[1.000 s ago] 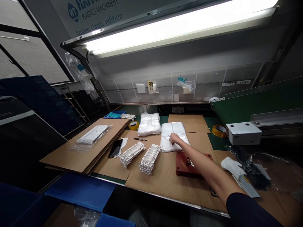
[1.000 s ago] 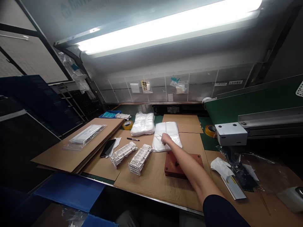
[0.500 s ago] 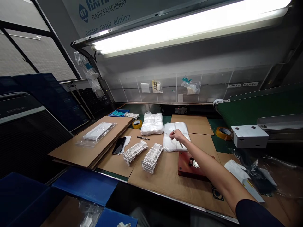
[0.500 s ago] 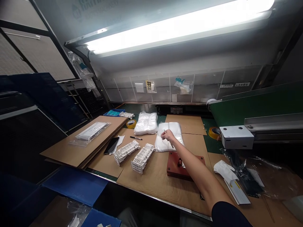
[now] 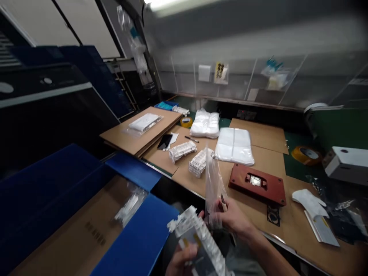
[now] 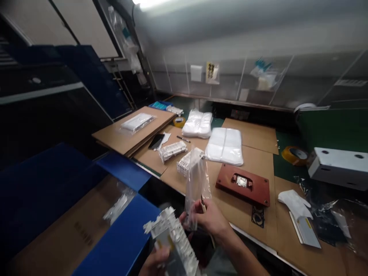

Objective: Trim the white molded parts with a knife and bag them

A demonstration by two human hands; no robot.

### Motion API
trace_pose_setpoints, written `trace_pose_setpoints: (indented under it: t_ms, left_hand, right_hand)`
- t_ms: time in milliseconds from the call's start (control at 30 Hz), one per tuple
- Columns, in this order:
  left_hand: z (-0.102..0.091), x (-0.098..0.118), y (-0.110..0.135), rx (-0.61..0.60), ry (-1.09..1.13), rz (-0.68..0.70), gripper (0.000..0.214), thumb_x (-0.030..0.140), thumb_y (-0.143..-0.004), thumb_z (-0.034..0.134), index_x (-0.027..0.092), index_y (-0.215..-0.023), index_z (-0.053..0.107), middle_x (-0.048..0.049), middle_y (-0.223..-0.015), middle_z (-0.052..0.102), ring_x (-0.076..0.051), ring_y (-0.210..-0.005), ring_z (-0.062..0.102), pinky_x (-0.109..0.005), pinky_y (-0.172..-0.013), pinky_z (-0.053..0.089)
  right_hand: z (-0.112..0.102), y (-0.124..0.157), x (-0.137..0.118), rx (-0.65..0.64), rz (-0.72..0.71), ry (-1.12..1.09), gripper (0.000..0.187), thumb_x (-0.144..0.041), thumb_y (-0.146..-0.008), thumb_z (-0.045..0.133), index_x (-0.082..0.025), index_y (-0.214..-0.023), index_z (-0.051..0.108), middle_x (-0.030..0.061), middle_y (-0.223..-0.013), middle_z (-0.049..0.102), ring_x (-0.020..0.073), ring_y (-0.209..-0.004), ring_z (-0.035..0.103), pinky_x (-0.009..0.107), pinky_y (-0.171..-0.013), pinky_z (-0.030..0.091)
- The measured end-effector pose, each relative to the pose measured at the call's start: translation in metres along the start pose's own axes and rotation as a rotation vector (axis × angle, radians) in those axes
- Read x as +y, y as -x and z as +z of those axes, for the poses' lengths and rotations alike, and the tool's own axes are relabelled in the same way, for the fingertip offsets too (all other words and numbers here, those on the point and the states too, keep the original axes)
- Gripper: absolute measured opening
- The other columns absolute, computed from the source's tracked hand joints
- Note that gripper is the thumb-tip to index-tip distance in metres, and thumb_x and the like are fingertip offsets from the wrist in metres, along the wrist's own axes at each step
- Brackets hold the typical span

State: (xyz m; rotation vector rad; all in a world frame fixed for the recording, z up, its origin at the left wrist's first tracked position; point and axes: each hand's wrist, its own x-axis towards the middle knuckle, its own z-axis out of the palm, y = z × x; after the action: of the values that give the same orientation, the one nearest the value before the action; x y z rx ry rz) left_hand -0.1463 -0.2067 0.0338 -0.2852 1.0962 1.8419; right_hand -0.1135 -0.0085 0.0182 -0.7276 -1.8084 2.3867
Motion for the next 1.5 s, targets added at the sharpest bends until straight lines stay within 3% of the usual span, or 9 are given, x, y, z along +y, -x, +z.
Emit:
trace_pose_setpoints:
  t_ms: [167,300,400,600,767,1033,1167,1333,1500]
  left_hand:
    - [-0.001,-0.026,-0.008,0.003,-0.008,-0.120,0.046,0.016,-0.055,0.083,0.011,-0.100,0.074,-0.0111,-0.082,0.079,-0.036,-0.088,0.075,-0.047,-0.088,0.059]
    - [-0.008,-0.034,-0.017,0.079,-0.015,-0.185,0.050,0.017,-0.063,0.083,0.011,-0.110,0.070,-0.0105,-0.096,0.080,-0.030,-0.088,0.075,-0.042,-0.089,0.059]
    - [-0.015,-0.036,-0.025,0.115,-0.052,-0.234,0.039,0.017,-0.071,0.080,0.010,-0.108,0.069,-0.0116,-0.099,0.079,-0.028,-0.087,0.075,-0.042,-0.087,0.060]
    - [-0.025,-0.032,-0.025,0.089,-0.211,-0.145,0.045,0.017,-0.075,0.080,0.014,-0.117,0.064,-0.0083,-0.103,0.078,-0.025,-0.090,0.074,-0.034,-0.083,0.059]
    - [-0.025,-0.005,-0.014,-0.110,-0.413,-0.187,0.082,0.016,-0.063,0.090,0.013,-0.135,0.052,-0.0136,-0.105,0.075,-0.030,-0.086,0.073,-0.036,-0.074,0.058]
    - [0.022,0.008,-0.020,-0.472,-1.296,-0.064,0.124,0.020,-0.079,0.075,0.036,-0.158,-0.019,0.0008,-0.101,0.070,-0.022,-0.082,0.068,-0.033,-0.075,0.048]
    - [0.029,-0.002,-0.028,-0.602,-1.491,0.049,0.126,0.017,-0.079,0.070,0.034,-0.154,-0.030,-0.0003,-0.100,0.068,-0.023,-0.081,0.064,-0.031,-0.070,0.041]
    - [0.033,-0.005,-0.029,-0.563,-1.416,0.087,0.096,0.013,-0.075,0.068,0.034,-0.155,0.020,0.0010,-0.098,0.067,-0.021,-0.080,0.062,-0.029,-0.071,0.037]
    - [0.028,0.000,-0.026,-0.379,-1.189,-0.005,0.055,0.018,-0.073,0.074,0.028,-0.120,0.048,0.0057,-0.080,0.067,-0.016,-0.065,0.056,-0.026,-0.060,0.035]
  right_hand:
    - [0.001,0.072,0.053,0.116,0.121,-0.149,0.040,-0.052,-0.067,0.088,-0.018,-0.076,0.070,0.0024,-0.070,0.069,0.0166,-0.061,0.060,0.029,-0.062,0.052]
    - [-0.026,0.113,0.062,0.250,0.167,-0.231,0.042,-0.061,-0.082,0.074,-0.020,-0.080,0.064,0.0007,-0.073,0.066,0.0045,-0.039,0.032,0.022,-0.037,0.024]
    - [-0.041,0.137,0.058,0.240,0.240,-0.309,0.044,-0.064,-0.085,0.067,-0.022,-0.077,0.057,-0.0013,-0.062,0.056,0.0074,-0.039,0.036,0.021,-0.035,0.018]
    - [-0.058,0.145,0.059,0.385,0.225,-0.226,0.047,-0.050,-0.064,0.091,-0.022,-0.089,0.063,-0.0092,-0.056,0.036,0.0056,-0.045,0.026,0.020,-0.040,0.017]
    - [-0.063,0.128,0.061,0.522,0.125,0.015,0.035,-0.055,-0.083,0.076,-0.021,-0.088,0.069,-0.0061,-0.056,0.041,0.0092,-0.049,0.032,0.024,-0.045,0.025]
    - [-0.058,0.112,0.011,0.164,-0.126,0.334,0.025,-0.043,-0.094,0.067,-0.023,-0.094,0.083,0.0016,-0.077,0.073,0.0178,-0.074,0.065,0.027,-0.069,0.047]
    - [-0.067,0.110,-0.015,-0.104,-0.325,0.504,0.023,-0.032,-0.101,0.059,-0.026,-0.107,0.080,-0.0001,-0.089,0.079,0.0145,-0.077,0.069,0.023,-0.071,0.048]
    - [-0.071,0.108,-0.031,-0.436,-0.326,0.751,0.030,-0.036,-0.104,0.053,-0.021,-0.106,0.079,0.0017,-0.075,0.071,0.0147,-0.064,0.061,0.027,-0.061,0.042]
    - [-0.089,0.109,-0.029,-0.427,-0.342,1.121,0.032,-0.043,-0.103,0.052,-0.026,-0.111,0.078,0.0044,-0.082,0.071,0.0191,-0.068,0.064,0.031,-0.060,0.040]
